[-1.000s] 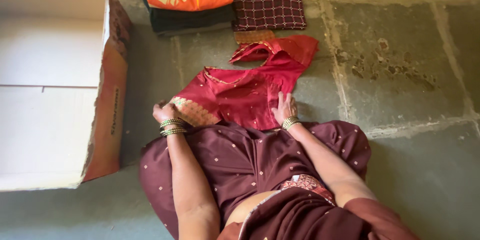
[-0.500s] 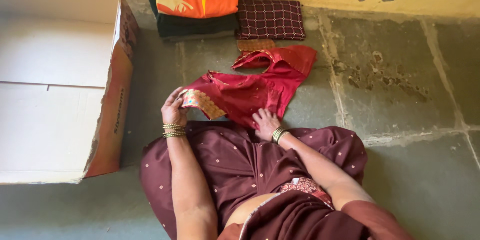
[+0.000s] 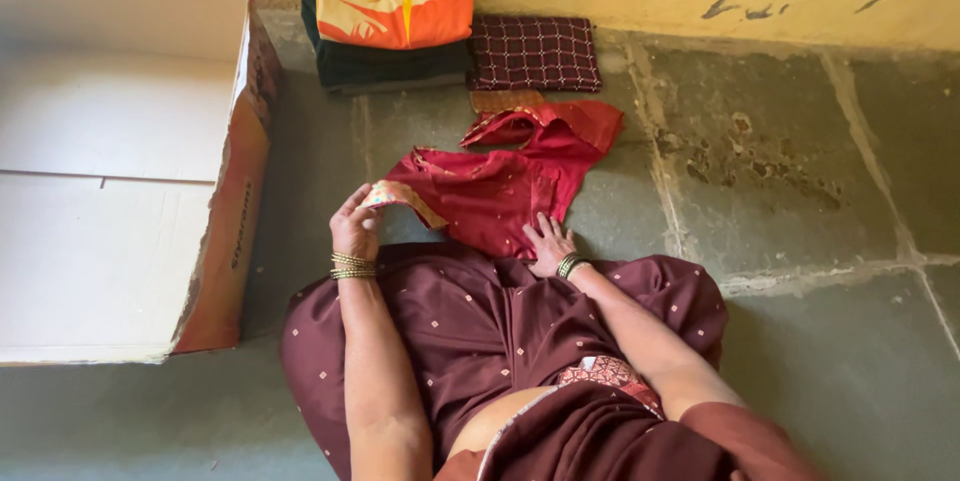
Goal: The person sits on the floor and folds a purple checkered cloth, a red blouse, and two dark garments. The folded items are placed into a cardboard box.
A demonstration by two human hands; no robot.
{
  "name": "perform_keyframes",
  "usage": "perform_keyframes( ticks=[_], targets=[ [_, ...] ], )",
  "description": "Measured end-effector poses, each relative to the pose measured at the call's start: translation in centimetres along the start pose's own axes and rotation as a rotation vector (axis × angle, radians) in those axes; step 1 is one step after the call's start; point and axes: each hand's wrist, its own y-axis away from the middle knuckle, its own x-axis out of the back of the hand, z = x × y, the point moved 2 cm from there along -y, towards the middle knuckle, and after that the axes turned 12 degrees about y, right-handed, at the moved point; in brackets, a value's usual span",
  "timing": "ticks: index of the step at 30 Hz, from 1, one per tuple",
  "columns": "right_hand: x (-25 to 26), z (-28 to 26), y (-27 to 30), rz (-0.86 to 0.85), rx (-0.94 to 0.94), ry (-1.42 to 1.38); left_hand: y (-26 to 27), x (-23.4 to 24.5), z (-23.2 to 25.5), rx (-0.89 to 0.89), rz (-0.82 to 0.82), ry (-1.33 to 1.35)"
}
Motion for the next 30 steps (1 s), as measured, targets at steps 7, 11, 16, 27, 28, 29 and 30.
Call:
perform_keyframes(
  ticks=[7,11,16,27,28,29,30],
  targets=[
    [1.5,1.1,-0.3,0.287,0.043,0.110,-0.6,0.0,-0.7,-0.383,0.112,-0.571],
    [3.3,6.2,1.5,0.324,-0.011,-0.444,2.1,-2.8,2.6,-0.583,-0.077,-0.521],
    [5.8,11.4,5.3,0.004,0.245,-0.752,7.3,-5.9,6.3,-0.168,-0.101,-0.223],
    [5.0,10.9,3.3,0.005,0.082,-0.691,4.5,-4.4,4.3,0.089,-0.041,-0.098],
    [4.4,11.0,3.0,0.020,0.081,-0.668,4.2,-3.6,3.9,0.139,-0.064,-0.145],
    [3.7,11.1,2.8,0.037,0.078,-0.648,3.8,-2.9,3.4,0.191,-0.088,-0.194],
    [3.2,11.3,2.5,0.132,0.132,-0.643,3.4,-2.3,2.9,0.244,-0.112,-0.244]
  ],
)
